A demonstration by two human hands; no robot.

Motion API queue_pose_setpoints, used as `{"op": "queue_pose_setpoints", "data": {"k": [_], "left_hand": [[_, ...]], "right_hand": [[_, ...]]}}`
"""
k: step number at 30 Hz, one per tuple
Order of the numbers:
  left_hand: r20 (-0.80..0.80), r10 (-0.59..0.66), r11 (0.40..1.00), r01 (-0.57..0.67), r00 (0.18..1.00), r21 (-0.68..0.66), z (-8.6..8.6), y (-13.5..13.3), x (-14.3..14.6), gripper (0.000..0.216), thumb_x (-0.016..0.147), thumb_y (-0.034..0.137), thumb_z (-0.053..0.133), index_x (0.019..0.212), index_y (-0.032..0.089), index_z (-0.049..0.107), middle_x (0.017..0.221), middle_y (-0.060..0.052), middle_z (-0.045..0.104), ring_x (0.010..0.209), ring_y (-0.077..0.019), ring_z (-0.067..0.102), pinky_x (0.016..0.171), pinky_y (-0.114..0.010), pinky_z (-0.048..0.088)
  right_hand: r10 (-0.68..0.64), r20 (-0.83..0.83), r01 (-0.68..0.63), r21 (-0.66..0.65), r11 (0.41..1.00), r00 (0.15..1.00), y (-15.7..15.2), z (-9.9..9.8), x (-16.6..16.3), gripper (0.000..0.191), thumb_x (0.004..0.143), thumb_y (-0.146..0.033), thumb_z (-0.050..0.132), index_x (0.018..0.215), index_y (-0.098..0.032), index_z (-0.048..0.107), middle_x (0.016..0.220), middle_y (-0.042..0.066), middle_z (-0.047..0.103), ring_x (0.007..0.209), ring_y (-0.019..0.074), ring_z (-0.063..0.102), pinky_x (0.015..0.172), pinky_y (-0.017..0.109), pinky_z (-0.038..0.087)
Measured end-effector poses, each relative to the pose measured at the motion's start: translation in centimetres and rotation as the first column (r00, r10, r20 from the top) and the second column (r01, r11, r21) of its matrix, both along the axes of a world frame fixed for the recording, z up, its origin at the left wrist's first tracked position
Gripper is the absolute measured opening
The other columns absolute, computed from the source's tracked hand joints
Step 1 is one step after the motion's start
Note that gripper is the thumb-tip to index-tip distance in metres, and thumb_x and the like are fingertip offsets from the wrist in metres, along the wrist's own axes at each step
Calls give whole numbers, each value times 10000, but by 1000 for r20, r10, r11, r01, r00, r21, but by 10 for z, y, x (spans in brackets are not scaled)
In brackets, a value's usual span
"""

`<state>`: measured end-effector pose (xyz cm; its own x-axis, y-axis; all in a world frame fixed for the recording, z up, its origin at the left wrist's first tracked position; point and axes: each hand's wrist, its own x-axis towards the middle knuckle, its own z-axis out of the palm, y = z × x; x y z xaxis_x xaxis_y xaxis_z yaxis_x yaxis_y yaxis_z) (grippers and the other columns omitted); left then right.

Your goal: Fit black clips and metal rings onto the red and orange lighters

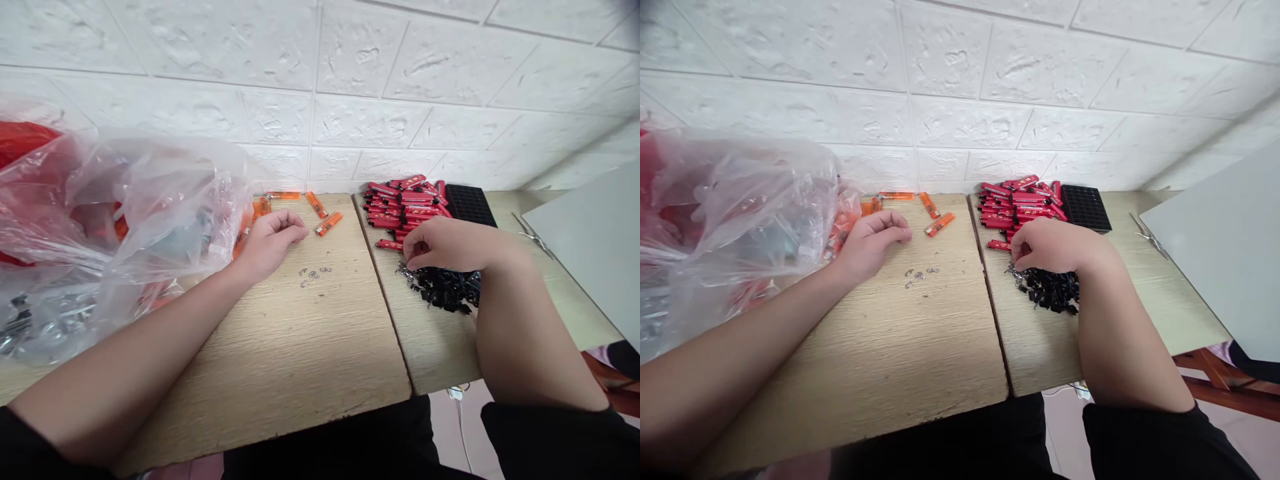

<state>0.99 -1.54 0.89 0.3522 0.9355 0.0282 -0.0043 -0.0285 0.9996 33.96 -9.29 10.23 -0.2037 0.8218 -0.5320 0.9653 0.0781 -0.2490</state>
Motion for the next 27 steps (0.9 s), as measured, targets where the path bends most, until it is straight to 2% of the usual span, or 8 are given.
{"op": "queue_pose_setpoints", "data": {"k": [4,6,9,12,16,23,27], "left_hand": [[6,-3,1000,3,1000,-10,-1,0,0,122,744,228,798,756,197,681,731,7,632,717,-147,552,702,-328,414],[2,-9,1000,9,1000,-10,-1,0,0,124,749,234,793,757,197,675,732,9,630,716,-146,553,707,-329,412],[-12,-16,1000,16,1000,0,-2,0,0,126,765,246,792,763,198,676,742,8,633,723,-147,553,715,-331,412],[-17,-19,1000,19,1000,17,-2,0,-1,131,781,253,797,772,199,679,755,10,637,729,-146,553,723,-330,414],[-26,-29,999,30,999,31,-1,-1,-1,134,790,256,792,763,197,675,746,9,634,727,-148,553,724,-331,416],[-39,-27,999,28,999,37,1,-1,-1,141,786,277,791,763,200,675,747,0,634,729,-158,552,718,-332,427],[-59,-9,999,12,998,49,2,-2,-1,144,795,263,798,751,199,677,751,2,620,728,-152,528,701,-326,414]], "right_hand": [[26,29,-30,171,985,999,-4,-2,-15,224,937,-369,744,792,-199,734,785,50,734,683,177,591,664,336,399],[49,-74,-26,282,959,996,-5,-9,-31,260,971,-421,724,828,-204,727,784,39,725,678,164,579,658,326,395],[147,-317,-11,395,919,937,-7,-27,-59,168,989,-371,715,964,-210,757,854,32,739,747,158,619,699,306,433],[268,-469,-43,436,899,842,-7,-51,-83,111,991,-272,712,1043,-198,777,921,35,746,789,149,643,752,295,478],[307,-563,-15,462,887,767,-4,-72,-97,127,1013,-223,691,1056,-199,808,1021,64,758,880,163,689,805,298,525],[325,-604,10,483,876,728,0,-80,-99,129,1013,-223,707,988,-217,834,979,58,771,914,180,705,859,333,545],[312,-580,-5,468,884,753,1,-79,-100,101,1001,-198,704,970,-200,801,985,59,757,915,185,684,853,336,536]]}}
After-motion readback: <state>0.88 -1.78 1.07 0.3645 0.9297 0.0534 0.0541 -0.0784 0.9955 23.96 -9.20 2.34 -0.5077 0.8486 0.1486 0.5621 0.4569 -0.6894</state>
